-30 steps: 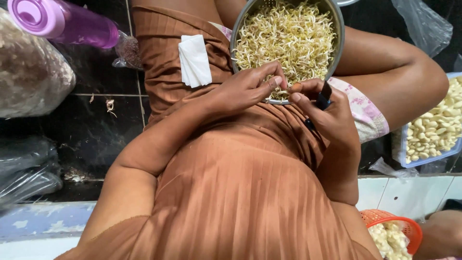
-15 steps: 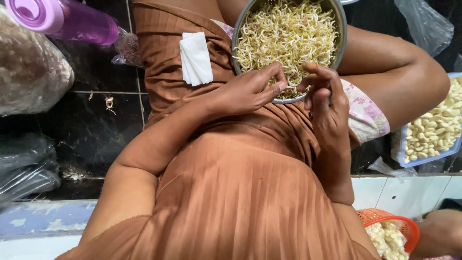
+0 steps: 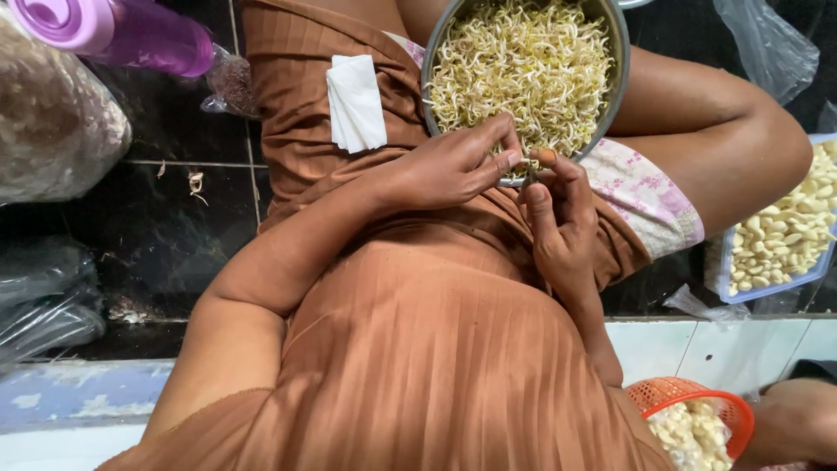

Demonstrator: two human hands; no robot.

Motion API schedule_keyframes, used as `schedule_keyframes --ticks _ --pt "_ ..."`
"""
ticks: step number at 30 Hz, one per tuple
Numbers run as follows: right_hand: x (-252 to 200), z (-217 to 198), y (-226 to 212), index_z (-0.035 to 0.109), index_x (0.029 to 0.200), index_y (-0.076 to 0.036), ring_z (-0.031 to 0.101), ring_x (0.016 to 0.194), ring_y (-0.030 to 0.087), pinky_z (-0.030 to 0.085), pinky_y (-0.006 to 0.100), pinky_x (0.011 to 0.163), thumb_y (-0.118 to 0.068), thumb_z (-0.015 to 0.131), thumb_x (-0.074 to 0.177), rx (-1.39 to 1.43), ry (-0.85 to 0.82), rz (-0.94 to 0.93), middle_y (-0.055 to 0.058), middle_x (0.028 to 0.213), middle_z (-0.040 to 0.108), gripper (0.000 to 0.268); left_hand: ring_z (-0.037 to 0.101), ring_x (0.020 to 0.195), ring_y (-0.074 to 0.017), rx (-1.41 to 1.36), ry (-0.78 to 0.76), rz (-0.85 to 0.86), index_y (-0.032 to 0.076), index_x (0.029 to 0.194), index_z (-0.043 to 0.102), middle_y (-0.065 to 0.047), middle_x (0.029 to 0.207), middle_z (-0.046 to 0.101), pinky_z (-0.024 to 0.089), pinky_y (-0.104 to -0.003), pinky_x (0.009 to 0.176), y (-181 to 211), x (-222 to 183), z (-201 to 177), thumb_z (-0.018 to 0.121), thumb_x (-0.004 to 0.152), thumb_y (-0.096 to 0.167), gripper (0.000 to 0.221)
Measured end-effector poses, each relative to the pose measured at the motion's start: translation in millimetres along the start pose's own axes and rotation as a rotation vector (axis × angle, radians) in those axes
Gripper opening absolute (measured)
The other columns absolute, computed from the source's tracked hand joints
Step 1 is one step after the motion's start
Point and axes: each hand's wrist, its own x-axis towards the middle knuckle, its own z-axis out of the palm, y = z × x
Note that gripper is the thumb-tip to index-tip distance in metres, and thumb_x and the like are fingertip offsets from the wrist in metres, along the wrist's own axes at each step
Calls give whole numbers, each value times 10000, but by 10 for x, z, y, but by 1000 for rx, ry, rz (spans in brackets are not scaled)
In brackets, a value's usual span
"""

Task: The person sits on the floor and uses a small knife to trim the ends of bean sprouts held in a metal bowl. They repeatedly pick up sprouts, cut the tips, and place them back into the bowl. Other containers of food items are visible nearby.

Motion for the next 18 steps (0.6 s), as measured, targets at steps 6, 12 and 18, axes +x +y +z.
schedule_keyframes --ticks 6,12,18 --pt "-3 6 54 500 1378 56 504 642 127 438 266 591 -85 468 1121 87 11 23 161 830 635 296 600 505 -271 -2 -14 -5 116 1102 465 -48 560 571 483 -412 572 6 -1 1 383 1085 306 208" --pt "3 28 160 487 1357 6 513 643 118 437 244 569 -83 426 1135 270 8 76 140 813 580 247 594 505 -297 15 -29 -2 116 1113 459 -66 553 588 480 -429 575 -17 -2 15 393 1083 306 203" --pt "248 -102 74 282 1579 -68 574 658 160 453 222 570 -176 365 1189 161 15 95 188 936 657 413 683 627 -331 -3 -3 -6 98 1103 468 -144 686 625 525 -466 630 35 -24 -18 380 1075 284 207"
